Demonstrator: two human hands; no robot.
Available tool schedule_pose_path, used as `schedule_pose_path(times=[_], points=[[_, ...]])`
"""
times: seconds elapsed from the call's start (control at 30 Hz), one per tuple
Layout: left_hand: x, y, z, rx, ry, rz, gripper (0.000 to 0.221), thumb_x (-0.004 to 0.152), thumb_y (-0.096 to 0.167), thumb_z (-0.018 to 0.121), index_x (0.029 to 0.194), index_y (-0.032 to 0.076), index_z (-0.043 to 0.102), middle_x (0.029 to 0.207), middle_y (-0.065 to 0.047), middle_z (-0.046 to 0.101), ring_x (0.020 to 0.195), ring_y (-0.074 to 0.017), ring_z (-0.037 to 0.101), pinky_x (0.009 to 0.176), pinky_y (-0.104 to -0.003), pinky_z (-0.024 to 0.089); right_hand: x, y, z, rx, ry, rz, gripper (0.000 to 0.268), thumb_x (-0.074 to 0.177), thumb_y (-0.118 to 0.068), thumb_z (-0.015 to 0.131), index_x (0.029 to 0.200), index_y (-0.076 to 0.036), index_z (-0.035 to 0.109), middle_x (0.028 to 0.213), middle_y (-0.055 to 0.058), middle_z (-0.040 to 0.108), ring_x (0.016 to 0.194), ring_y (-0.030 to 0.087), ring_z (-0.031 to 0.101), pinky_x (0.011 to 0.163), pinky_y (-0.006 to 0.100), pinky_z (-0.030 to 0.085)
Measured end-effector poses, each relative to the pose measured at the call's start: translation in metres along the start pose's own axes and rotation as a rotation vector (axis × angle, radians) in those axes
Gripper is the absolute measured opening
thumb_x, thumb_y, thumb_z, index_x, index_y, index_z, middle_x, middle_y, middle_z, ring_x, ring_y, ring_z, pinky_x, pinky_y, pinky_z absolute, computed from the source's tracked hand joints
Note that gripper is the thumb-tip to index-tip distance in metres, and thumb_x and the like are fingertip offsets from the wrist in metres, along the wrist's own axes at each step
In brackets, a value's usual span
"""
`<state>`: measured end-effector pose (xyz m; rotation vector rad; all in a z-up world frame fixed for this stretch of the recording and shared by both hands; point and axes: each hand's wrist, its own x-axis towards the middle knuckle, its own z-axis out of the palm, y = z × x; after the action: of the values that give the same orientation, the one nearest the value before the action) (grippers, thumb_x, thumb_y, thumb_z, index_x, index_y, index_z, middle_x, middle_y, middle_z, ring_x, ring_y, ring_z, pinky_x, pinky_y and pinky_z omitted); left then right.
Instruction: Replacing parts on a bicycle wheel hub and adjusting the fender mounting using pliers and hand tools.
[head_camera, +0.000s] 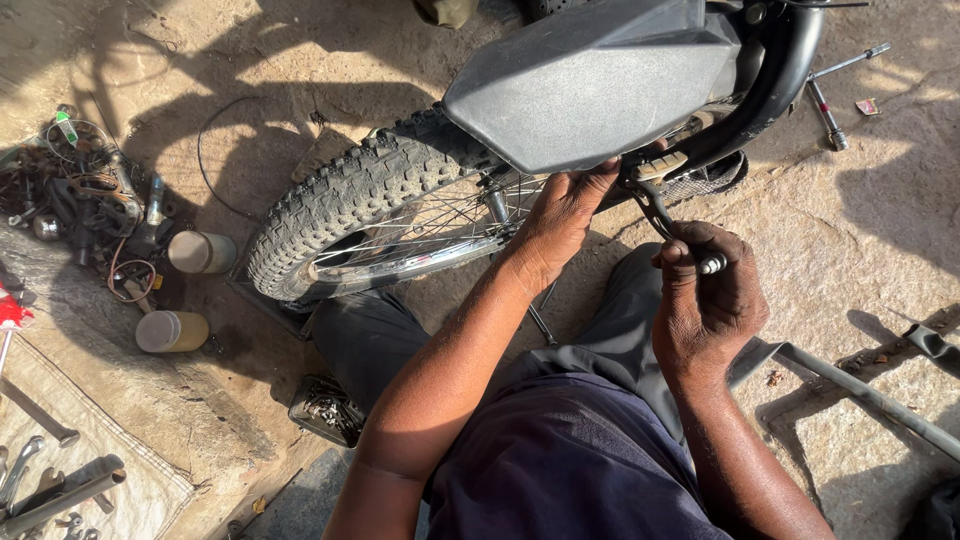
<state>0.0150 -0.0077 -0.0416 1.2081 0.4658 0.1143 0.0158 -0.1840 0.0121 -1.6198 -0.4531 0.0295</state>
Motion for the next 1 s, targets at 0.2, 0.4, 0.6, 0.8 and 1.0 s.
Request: schedule_pose_path(times=[0.2,0.4,0.6,0.8,1.0], points=[[0.006,-0.007,-0.004,-0.019,-0.056,0.093,0.096,0.088,0.073,0.058,0.151,0.002,0.045,0.151,-0.028,0.047,0.149,-0.0369,0.038,0.12,-0.056,0.033,-0.008,0.015,0.0,-0.026,-0.049,-0.122,0.022,0.111,-0.012,0.069,0.128,0.001,0.063,0.107,0.008,0.064,0.096,0.011,0.068,0.086,0.021,0.056],[0.01,-0.01,-0.005,-0.027,-0.073,0.088,0.097,0.089,0.072,0.061,0.148,-0.004,0.049,0.148,-0.032,0.052,0.147,-0.0395,0.043,0.122,-0.057,0.035,-0.007,0.023,0.001,-0.118,-0.057,-0.205,0.022,0.108,-0.012,0.072,0.125,0.0,0.065,0.104,0.009,0.065,0.093,0.012,0.068,0.081,0.022,0.054],[0.006,-0.008,-0.003,0.02,0.004,0.004,0.109,0.078,0.079,0.061,0.151,0.0,0.039,0.147,-0.03,0.043,0.144,-0.0377,0.039,0.115,-0.059,0.037,-0.005,0.026,0.002,-0.228,-0.064,-0.271,0.025,0.105,-0.016,0.071,0.124,0.0,0.067,0.103,0.011,0.069,0.097,0.015,0.07,0.08,0.024,0.056],[-0.007,-0.007,0.005,0.1,0.139,0.012,0.097,0.081,0.075,0.062,0.145,0.003,0.044,0.137,-0.026,0.051,0.138,-0.0349,0.05,0.107,-0.055,0.048,-0.001,0.024,-0.002,-0.205,-0.118,-0.218,0.023,0.104,-0.014,0.071,0.123,0.0,0.067,0.105,0.012,0.071,0.1,0.016,0.073,0.085,0.027,0.06],[-0.014,-0.005,0.01,0.038,0.117,0.179,0.077,0.088,0.068,0.068,0.123,-0.001,0.065,0.121,-0.012,0.068,0.125,-0.0234,0.062,0.101,-0.041,0.057,0.001,0.01,-0.008,-0.312,-0.16,-0.185,0.022,0.101,-0.005,0.072,0.122,0.001,0.069,0.102,0.012,0.071,0.095,0.016,0.072,0.08,0.027,0.057]])
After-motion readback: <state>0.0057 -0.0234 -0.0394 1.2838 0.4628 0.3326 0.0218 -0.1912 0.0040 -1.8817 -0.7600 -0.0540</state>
